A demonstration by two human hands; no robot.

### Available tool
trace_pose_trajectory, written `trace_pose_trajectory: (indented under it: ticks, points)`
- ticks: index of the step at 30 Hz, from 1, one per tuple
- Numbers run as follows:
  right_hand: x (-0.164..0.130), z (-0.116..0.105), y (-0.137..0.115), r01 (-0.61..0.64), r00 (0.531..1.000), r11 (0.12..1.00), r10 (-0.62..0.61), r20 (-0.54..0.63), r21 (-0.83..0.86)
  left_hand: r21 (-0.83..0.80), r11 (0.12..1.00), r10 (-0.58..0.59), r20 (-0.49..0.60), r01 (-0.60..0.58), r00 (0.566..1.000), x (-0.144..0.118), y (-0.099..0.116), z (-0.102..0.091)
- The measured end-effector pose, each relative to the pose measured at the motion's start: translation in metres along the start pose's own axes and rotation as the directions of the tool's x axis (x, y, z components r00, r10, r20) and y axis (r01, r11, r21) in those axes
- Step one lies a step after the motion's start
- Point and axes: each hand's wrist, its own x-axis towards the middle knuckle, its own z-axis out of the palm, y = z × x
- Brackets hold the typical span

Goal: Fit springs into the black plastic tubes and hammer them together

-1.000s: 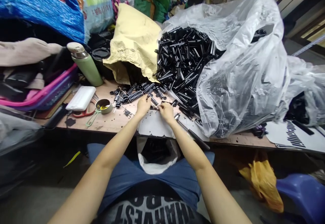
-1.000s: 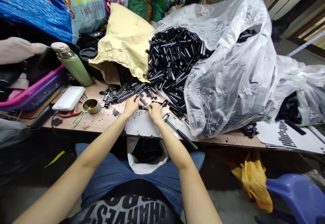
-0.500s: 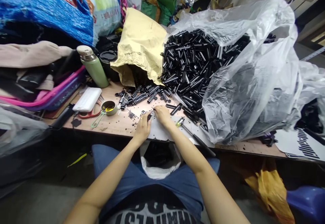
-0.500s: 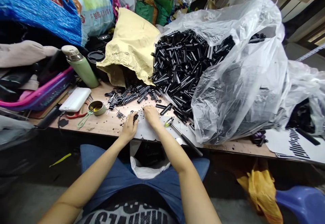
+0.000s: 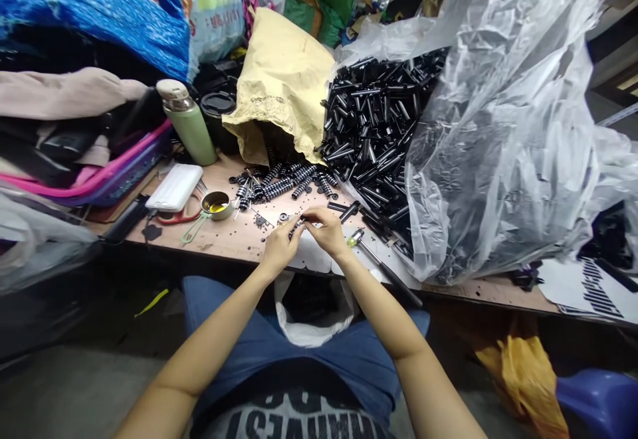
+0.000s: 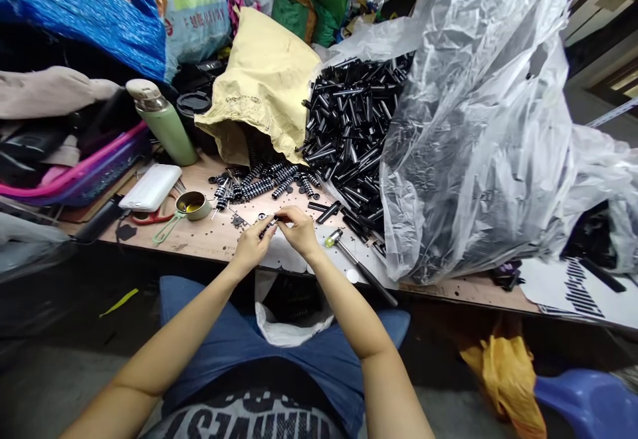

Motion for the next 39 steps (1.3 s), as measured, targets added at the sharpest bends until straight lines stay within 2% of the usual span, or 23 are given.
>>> trace_pose_trajectory:
  ticks: [3,5,7,8,10,12,15,18,23,25,27,28,29,31,35,37,39]
  points:
    - [-0.005,-0.001,-0.003,0.088,0.996,0.996,-0.088,-0.008,-0.016,-0.037,0.999,0.005,-0.011,-0.005,1.0,0.0,-0.001,-0.001]
    - [-0.008,-0.003,-0.004,0.132,0.991,0.991,-0.132,0.037,-0.008,-0.086,0.996,-0.012,-0.033,0.009,0.999,0.001,-0.003,0.0]
    - [-0.004,-0.005,0.0,0.112,0.988,0.994,-0.112,0.105,0.002,-0.171,0.985,-0.049,-0.06,0.038,0.997,0.002,-0.006,0.002]
    - [0.002,-0.005,0.004,0.061,0.991,0.998,-0.059,0.124,-0.016,-0.228,0.972,-0.069,-0.063,0.053,0.996,0.002,-0.007,0.004]
    - [0.021,-0.003,0.017,-0.126,0.985,0.984,0.14,0.104,-0.124,-0.36,0.929,-0.113,-0.049,0.088,0.992,0.003,-0.01,0.009]
    - [0.046,0.002,0.031,-0.312,0.943,0.92,0.33,0.039,-0.239,-0.478,0.867,-0.176,-0.029,0.141,0.984,0.005,-0.011,0.013]
    - [0.077,0.012,0.047,-0.432,0.892,0.865,0.451,0.016,-0.257,-0.546,0.812,-0.269,-0.037,0.206,0.963,0.007,-0.012,0.013]
    - [0.081,0.017,0.049,-0.479,0.868,0.864,0.493,0.063,-0.156,-0.455,0.871,-0.247,-0.078,0.187,0.966,0.011,-0.011,0.004]
    - [0.039,0.007,0.027,-0.588,0.798,0.805,0.561,0.22,0.083,-0.189,0.98,-0.085,-0.116,0.062,0.99,0.013,-0.006,-0.003]
    - [0.022,-0.001,0.017,-0.654,0.757,0.695,0.593,0.276,0.299,-0.117,0.993,-0.031,-0.112,0.018,0.993,0.012,-0.001,0.002]
    - [0.01,-0.009,0.01,-0.675,0.721,0.529,0.62,0.31,0.515,-0.067,0.998,0.008,-0.107,-0.016,0.994,0.009,0.005,0.008]
    - [0.006,-0.013,0.008,-0.668,0.711,0.464,0.63,0.313,0.582,-0.046,0.999,0.023,-0.102,-0.028,0.994,0.007,0.008,0.011]
    - [0.003,-0.016,0.007,-0.658,0.708,0.438,0.638,0.303,0.613,-0.028,0.999,0.035,-0.095,-0.038,0.995,0.006,0.011,0.014]
    - [-0.002,-0.022,0.006,-0.623,0.734,0.479,0.632,0.25,0.618,0.001,0.998,0.061,-0.073,-0.061,0.995,0.003,0.015,0.017]
    - [-0.013,-0.035,-0.001,-0.465,0.877,0.775,0.468,0.104,0.428,0.006,0.993,0.122,-0.074,-0.121,0.99,0.002,0.019,0.027]
    - [-0.02,-0.041,-0.009,-0.385,0.922,0.876,0.377,0.086,0.291,-0.044,0.987,0.15,-0.118,-0.156,0.982,0.002,0.016,0.036]
    - [-0.025,-0.047,-0.018,-0.307,0.949,0.937,0.289,0.127,0.165,-0.116,0.973,0.181,-0.152,-0.199,0.972,0.0,0.011,0.045]
